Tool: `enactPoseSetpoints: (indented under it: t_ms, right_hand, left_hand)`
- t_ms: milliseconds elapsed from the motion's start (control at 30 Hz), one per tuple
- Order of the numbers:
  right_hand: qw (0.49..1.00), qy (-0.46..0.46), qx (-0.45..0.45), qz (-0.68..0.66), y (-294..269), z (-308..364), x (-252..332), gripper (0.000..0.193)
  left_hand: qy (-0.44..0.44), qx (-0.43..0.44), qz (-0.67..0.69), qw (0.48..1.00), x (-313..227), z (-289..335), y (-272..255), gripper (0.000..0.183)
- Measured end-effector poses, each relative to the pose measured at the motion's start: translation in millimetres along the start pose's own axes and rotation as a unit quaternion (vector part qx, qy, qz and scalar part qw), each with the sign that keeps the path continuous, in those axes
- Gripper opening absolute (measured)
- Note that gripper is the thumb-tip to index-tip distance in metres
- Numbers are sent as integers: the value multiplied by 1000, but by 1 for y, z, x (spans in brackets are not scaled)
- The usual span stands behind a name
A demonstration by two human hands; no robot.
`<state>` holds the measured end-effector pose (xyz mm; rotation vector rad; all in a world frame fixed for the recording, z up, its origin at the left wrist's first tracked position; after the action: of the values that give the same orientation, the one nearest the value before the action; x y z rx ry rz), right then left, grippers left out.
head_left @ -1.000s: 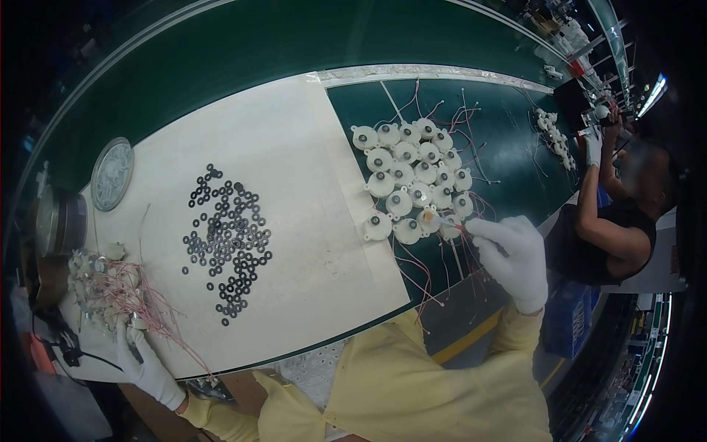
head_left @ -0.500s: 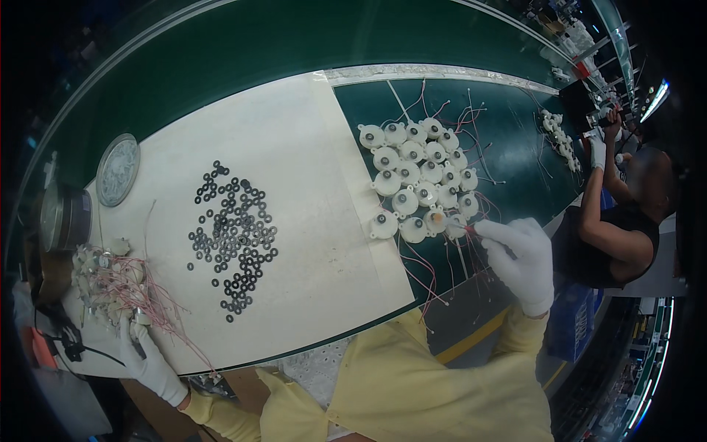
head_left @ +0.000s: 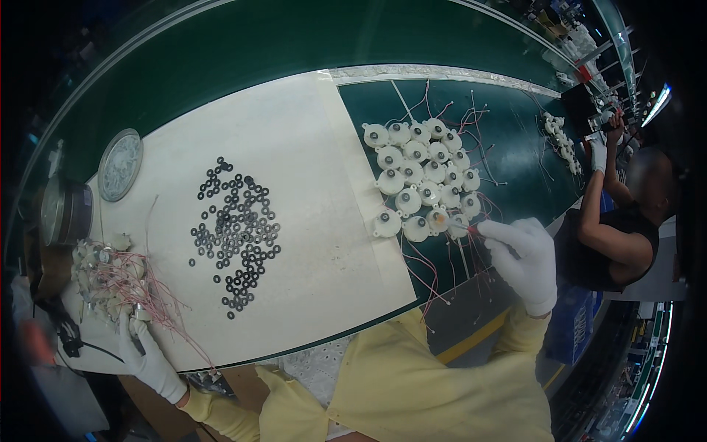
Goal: The person assembles small white electronic components by inserting black washers into the center of each unit. They use a small brush to apply a white substance to the components and place them on a green board.
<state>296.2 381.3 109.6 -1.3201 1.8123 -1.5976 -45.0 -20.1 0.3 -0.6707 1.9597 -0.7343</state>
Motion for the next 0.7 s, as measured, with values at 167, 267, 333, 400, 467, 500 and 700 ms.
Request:
enactPoseSetpoints:
  t_ms: [167,267,333,400,467,500,700]
  right_hand:
    - [1000,13,-9,-1,-3,2,-3,25]
    - [1000,9,-11,-1,-2,0,-1,24]
    - [1000,-1,-4,-7,1,-5,0,24]
    - [1000,9,-4,-16,2,-3,-4,23]
    - [1000,23,3,-16,0,-1,-6,23]
    - [999,33,10,-15,-1,-1,-5,23]
    - [997,55,-18,-41,-14,0,10,28]
  left_hand:
    - [1,-5,-7,1000,0,1,1,34]
    - [3,-2,13,1000,-1,0,3,35]
    - [7,-1,2,1000,0,-1,3,35]
    - [-3,1,-1,1000,-3,-1,3,34]
    - [-9,-1,3,1000,-3,-1,4,34]
    - [-10,-5,6,1000,-2,0,2,33]
    - [13,-17,-27,999,2,0,-2,34]
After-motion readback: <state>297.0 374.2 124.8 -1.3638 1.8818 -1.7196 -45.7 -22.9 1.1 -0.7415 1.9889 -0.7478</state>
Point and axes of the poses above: each hand's wrist, its own z-axis away from the middle knuckle, its own y-axis out of the palm, x = y × z, the point moved 1 cm from there along -z, towards the middle knuckle, and after that the axes turned 1 degree about -z, right-handed, at the moved point
